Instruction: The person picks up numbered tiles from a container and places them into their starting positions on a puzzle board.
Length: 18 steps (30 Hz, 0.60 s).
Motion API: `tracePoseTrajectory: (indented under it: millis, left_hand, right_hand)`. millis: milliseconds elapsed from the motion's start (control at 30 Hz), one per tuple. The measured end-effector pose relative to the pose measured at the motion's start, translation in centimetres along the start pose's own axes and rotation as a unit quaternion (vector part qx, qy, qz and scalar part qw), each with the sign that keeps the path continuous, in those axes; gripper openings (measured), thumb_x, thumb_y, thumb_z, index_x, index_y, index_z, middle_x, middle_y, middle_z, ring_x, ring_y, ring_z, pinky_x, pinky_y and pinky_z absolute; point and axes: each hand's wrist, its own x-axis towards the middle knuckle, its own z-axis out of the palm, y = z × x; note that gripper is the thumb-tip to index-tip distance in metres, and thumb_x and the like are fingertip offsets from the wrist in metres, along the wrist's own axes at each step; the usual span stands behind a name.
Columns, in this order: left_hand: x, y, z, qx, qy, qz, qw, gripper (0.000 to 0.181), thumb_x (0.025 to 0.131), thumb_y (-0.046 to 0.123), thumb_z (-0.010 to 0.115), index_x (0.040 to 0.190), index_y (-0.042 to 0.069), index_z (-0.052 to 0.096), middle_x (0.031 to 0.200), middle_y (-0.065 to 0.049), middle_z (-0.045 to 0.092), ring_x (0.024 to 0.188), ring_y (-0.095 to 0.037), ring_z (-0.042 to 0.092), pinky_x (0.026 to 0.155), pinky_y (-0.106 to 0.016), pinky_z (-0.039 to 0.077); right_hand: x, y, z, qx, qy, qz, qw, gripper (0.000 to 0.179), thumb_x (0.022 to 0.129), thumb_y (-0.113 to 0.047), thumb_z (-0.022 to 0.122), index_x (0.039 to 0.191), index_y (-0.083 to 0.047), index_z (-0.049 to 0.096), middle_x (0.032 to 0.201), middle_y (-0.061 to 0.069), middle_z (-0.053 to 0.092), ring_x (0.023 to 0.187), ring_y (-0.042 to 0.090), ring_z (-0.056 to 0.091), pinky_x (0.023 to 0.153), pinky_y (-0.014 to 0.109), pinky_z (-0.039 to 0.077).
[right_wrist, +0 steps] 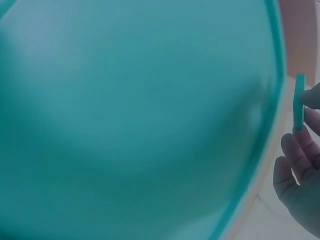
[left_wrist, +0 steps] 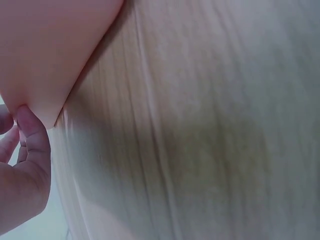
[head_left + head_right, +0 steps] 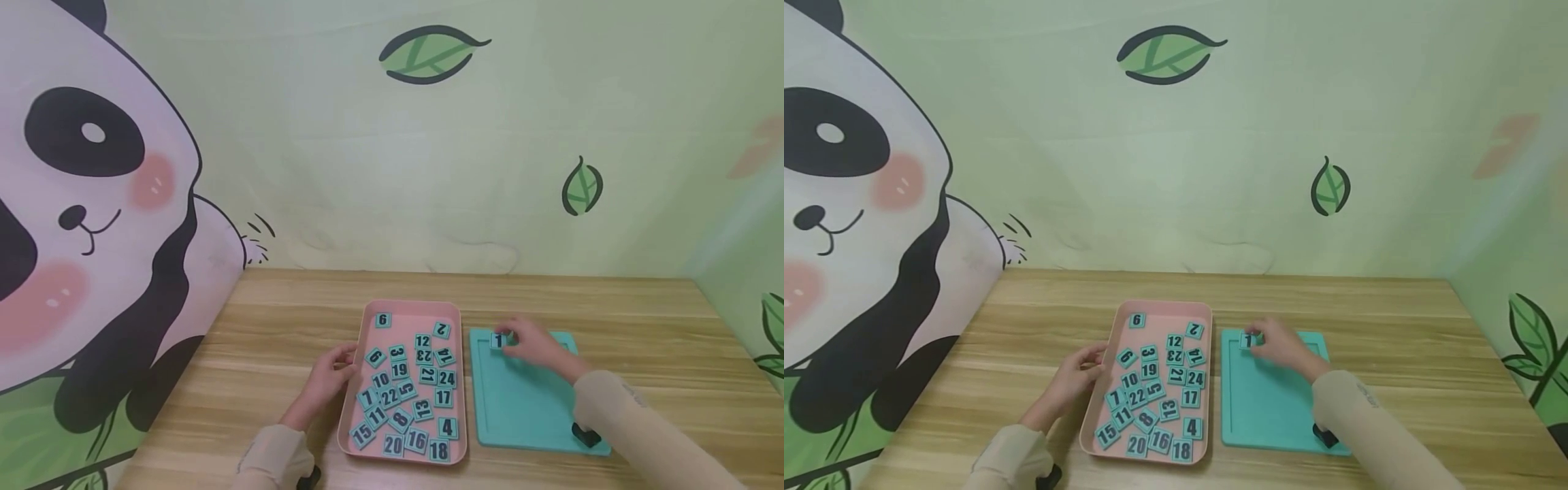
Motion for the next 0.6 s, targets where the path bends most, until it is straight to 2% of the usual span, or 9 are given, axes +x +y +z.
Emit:
tracePoseTrajectory:
  millis: [167, 367, 467, 600]
  left_hand:
    - [-0.1, 0.1, 0.0, 0.000, -0.001, 0.005, 1.0000, 0.037, 0.087, 0.001, 0.048, 0.123, 0.006, 0.049, 0.102, -0.013, 0.051, 0.091, -0.022, 0.054, 0.070, -0.030, 0.050]
    - [-0.1, 0.1, 0.1, -0.005, -0.001, 0.003, 1.0000, 0.038, 0.086, 0.000, 0.048, 0.124, 0.006, 0.048, 0.103, -0.014, 0.051, 0.091, -0.022, 0.054, 0.072, -0.031, 0.050]
    - [-0.1, 0.1, 0.1, -0.001, 0.000, -0.001, 1.0000, 0.038, 0.087, 0.001, 0.048, 0.124, 0.007, 0.048, 0.103, -0.013, 0.050, 0.091, -0.022, 0.054, 0.072, -0.030, 0.050]
    - [0.0, 0.0, 0.1, 0.004, 0.002, -0.002, 1.0000, 0.038, 0.087, 0.001, 0.048, 0.124, 0.007, 0.048, 0.102, -0.012, 0.050, 0.091, -0.021, 0.053, 0.071, -0.029, 0.049]
  right_hand:
    - [0.0, -0.3, 1.2, -0.048, -0.007, 0.009, 0.9988, 0.032, 0.072, -0.010, 0.065, 0.103, -0.006, 0.062, 0.100, 0.007, 0.057, 0.091, 0.023, 0.055, 0.077, 0.040, 0.047]
    - [0.3, -0.7, 2.2, -0.075, -0.010, 0.029, 0.9967, 0.031, 0.072, -0.014, 0.066, 0.103, -0.010, 0.062, 0.104, 0.007, 0.057, 0.094, 0.021, 0.054, 0.080, 0.041, 0.047]
    - [0.3, -0.7, 2.4, -0.081, -0.007, 0.031, 0.9962, 0.031, 0.072, -0.015, 0.066, 0.103, -0.011, 0.063, 0.102, 0.005, 0.056, 0.090, 0.019, 0.053, 0.078, 0.039, 0.047]
    - [0.4, -0.7, 2.6, -0.081, -0.002, 0.023, 0.9965, 0.032, 0.071, -0.013, 0.066, 0.103, -0.009, 0.063, 0.094, 0.003, 0.054, 0.080, 0.015, 0.049, 0.068, 0.031, 0.046]
